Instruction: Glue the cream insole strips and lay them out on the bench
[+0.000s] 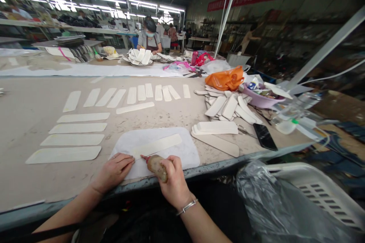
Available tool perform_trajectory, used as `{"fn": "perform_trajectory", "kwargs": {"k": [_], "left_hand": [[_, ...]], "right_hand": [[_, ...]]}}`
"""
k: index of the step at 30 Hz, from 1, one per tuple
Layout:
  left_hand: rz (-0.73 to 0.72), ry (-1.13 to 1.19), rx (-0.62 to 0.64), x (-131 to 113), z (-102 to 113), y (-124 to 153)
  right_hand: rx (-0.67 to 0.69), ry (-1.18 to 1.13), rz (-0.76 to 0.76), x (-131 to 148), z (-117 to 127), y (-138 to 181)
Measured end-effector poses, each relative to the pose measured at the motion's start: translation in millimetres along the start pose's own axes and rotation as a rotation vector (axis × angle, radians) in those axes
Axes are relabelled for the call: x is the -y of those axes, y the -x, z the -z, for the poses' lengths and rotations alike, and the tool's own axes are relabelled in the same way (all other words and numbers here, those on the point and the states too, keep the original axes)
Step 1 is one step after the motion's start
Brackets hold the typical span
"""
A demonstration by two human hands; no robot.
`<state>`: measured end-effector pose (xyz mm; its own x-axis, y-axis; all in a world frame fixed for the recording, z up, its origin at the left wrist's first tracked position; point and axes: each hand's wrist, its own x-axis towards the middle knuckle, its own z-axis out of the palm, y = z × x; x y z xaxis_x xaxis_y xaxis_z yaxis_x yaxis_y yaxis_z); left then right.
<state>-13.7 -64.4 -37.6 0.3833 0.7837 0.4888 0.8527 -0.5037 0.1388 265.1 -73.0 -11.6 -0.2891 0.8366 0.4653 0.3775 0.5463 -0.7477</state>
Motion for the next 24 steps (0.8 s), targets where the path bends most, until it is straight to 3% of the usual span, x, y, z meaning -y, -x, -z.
{"fn": "perform_trajectory", "kwargs": {"k": [16, 20, 24], "left_hand": [[-0.004, 0.009, -0.005, 6, -2, -1], [-0.011, 0.003, 0.0, 8, -4, 1], [-0.013, -0.011, -0.016, 8, -6, 2]], "right_hand": [[-0.34, 0.42, -0.004, -44, 67, 5], [-0.372, 0.302, 0.029, -35, 58, 4], [-0.235, 0.087, 0.035, -19, 27, 1]]}}
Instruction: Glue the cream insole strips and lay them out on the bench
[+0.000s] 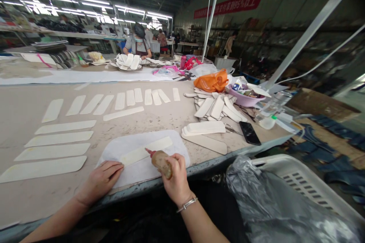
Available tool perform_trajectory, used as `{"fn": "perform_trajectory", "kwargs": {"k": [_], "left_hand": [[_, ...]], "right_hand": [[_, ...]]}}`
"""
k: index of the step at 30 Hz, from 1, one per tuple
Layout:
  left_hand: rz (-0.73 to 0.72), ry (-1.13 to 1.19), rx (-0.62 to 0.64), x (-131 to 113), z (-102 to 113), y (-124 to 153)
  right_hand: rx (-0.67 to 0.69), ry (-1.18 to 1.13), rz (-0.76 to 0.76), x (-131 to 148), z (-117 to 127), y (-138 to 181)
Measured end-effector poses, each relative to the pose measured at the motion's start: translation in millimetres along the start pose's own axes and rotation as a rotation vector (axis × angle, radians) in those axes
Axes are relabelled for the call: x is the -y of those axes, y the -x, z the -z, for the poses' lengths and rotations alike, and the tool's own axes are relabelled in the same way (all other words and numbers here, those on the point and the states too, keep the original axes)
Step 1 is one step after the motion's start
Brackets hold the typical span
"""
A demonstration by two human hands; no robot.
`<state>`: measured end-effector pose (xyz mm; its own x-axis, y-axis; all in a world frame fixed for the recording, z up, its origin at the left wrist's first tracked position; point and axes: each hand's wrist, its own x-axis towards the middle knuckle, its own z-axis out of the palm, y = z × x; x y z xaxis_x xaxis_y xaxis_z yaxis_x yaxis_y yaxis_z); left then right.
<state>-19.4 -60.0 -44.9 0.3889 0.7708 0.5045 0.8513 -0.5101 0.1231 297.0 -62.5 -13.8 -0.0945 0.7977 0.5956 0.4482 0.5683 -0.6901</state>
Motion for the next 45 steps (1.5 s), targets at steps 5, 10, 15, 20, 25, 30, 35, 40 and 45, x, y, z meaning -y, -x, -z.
{"fn": "perform_trajectory", "kwargs": {"k": [5, 10, 15, 20, 25, 30, 35, 40, 45], "left_hand": [[0.026, -0.015, 0.048, 5, 3, -5], [0.028, 0.038, 0.321, 5, 15, -31], [-0.019, 0.048, 0.471, 1, 22, -47], [-0.054, 0.012, 0.437, -1, 18, -47], [-0.058, -0.058, 0.451, -2, 19, -50], [-0.026, -0.189, 0.416, 27, 28, -78], [0.115, -0.299, 0.448, 87, 27, -120], [0.171, -0.328, 0.477, 141, 15, -135], [0.207, -0.356, 0.518, 172, 11, -128]], "right_hand": [[0.135, -0.053, 0.043, 8, -25, 3], [0.065, 0.08, 0.01, -10, -6, -3], [-0.1, 0.247, -0.045, -35, 22, -12], [-0.185, 0.291, -0.058, -44, 31, -15], [-0.276, 0.298, -0.073, -44, 34, -15], [-0.325, 0.232, -0.072, -42, 34, -18], [-0.298, 0.17, -0.049, -39, 30, -19], [-0.288, 0.159, -0.08, -36, 28, -21], [-0.26, 0.143, -0.113, -36, 28, -22]]}}
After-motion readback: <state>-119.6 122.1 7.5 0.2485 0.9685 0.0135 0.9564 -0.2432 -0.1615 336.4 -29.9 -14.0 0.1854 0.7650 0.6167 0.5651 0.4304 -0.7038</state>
